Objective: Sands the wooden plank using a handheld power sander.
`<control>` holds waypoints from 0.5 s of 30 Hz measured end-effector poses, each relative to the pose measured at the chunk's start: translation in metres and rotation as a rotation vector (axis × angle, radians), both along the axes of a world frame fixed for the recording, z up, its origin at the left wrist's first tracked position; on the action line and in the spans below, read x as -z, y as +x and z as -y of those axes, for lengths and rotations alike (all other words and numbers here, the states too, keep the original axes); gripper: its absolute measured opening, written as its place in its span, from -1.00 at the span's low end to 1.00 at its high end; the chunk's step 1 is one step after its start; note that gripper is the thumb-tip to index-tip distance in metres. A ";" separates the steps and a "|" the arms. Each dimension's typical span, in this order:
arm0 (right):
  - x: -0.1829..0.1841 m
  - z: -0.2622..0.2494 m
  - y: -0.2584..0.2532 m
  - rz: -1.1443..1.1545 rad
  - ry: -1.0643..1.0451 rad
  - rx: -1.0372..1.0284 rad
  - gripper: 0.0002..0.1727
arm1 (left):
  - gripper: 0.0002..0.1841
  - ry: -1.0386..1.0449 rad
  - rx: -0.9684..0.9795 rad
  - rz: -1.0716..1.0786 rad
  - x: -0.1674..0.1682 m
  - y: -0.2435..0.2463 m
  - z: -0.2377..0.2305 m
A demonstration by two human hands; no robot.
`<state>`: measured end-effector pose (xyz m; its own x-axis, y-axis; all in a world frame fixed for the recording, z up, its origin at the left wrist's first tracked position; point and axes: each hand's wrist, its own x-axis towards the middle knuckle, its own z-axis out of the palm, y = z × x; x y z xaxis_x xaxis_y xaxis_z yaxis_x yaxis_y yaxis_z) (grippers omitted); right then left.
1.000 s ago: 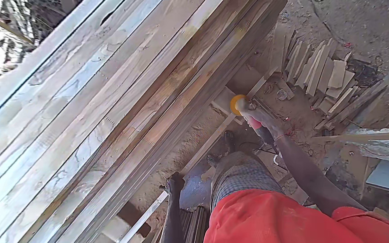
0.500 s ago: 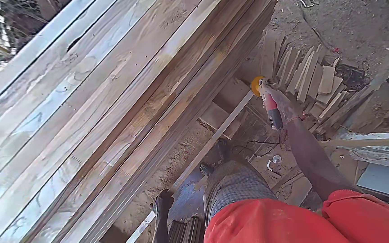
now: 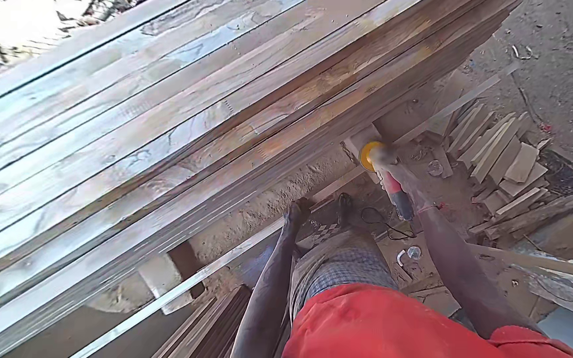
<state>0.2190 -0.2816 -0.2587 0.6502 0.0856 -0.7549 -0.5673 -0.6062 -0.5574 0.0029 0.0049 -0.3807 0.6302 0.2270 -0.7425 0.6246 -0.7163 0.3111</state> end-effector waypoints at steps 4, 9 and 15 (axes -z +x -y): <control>0.002 -0.053 -0.073 -0.003 -0.018 -0.108 -0.27 | -0.54 0.108 -0.017 -0.034 0.020 -0.125 -0.089; 0.019 -0.125 -0.167 -0.061 -0.044 -0.242 -0.25 | -0.55 0.188 -0.068 -0.188 0.025 -0.275 -0.192; 0.058 -0.212 -0.259 -0.099 -0.058 -0.514 -0.17 | -0.63 0.294 -0.124 -0.158 0.039 -0.340 -0.231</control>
<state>-0.0399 -0.0693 -0.3171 0.4609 0.3308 -0.8235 -0.2364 -0.8486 -0.4733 -0.3374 0.2363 -0.4197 0.4672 0.5131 -0.7200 0.7361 -0.6769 -0.0047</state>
